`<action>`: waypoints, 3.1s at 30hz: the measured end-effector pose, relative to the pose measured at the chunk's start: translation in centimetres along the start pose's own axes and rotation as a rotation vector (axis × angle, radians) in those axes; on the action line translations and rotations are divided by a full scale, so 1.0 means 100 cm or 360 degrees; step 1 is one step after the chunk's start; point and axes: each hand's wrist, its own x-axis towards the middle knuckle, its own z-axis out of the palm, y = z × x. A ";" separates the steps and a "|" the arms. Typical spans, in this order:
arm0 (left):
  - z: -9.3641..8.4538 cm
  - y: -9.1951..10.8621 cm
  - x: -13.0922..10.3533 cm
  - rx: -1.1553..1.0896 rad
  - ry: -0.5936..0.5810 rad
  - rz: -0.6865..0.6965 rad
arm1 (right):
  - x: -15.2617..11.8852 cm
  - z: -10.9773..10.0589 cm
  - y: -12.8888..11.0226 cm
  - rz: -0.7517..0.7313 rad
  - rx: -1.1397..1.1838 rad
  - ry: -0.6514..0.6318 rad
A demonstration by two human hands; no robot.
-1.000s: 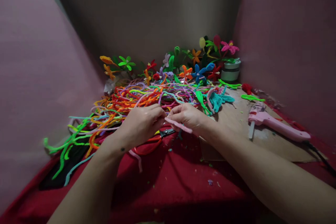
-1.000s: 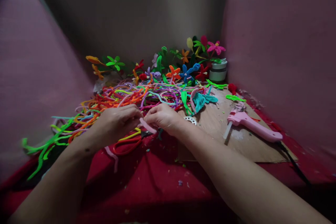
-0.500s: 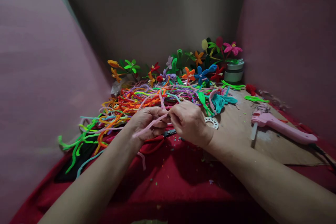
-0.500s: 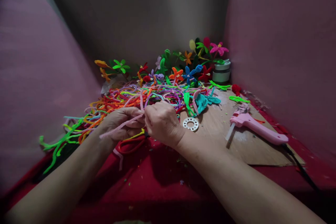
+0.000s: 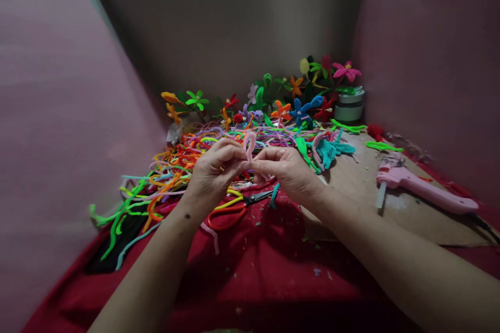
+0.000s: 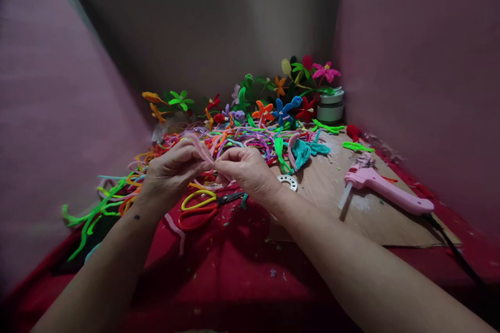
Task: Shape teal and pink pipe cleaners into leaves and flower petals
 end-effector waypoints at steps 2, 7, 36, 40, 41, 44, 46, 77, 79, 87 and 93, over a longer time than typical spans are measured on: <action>0.000 0.002 0.002 0.0158 -0.0059 0.0033 | 0.000 0.001 0.000 -0.0015 -0.0054 0.0009; 0.004 0.009 0.008 0.0204 -0.0206 -0.0393 | -0.005 0.005 0.001 -0.0232 -0.0547 0.0188; 0.013 -0.014 -0.005 0.0790 -0.0017 0.0123 | 0.000 0.005 0.007 0.0128 -0.0129 0.0276; 0.008 -0.011 -0.004 0.0396 -0.0094 -0.0304 | -0.001 0.006 0.006 0.0139 -0.0267 0.0144; 0.006 -0.010 -0.003 0.0292 -0.0123 -0.0413 | -0.001 0.006 0.006 0.0091 -0.0370 0.0161; 0.001 -0.007 -0.001 0.0133 -0.0208 -0.0600 | -0.004 0.004 0.003 -0.0333 -0.0850 0.0459; -0.001 -0.005 0.000 0.0109 -0.0265 -0.0591 | -0.005 0.002 0.002 -0.0704 -0.1160 0.0632; 0.022 -0.010 -0.010 -0.1007 -0.0011 -0.1072 | 0.001 -0.002 0.013 0.0410 0.0102 -0.0223; 0.023 -0.010 -0.011 -0.0846 0.0025 -0.1034 | 0.000 -0.001 0.013 0.0432 0.0105 -0.0237; 0.021 -0.010 -0.008 -0.0485 -0.0024 -0.0928 | 0.001 0.001 0.014 0.0574 0.0054 -0.0112; 0.035 -0.021 -0.016 -0.0030 0.0222 -0.0598 | 0.001 0.001 0.013 0.0639 0.0158 -0.0029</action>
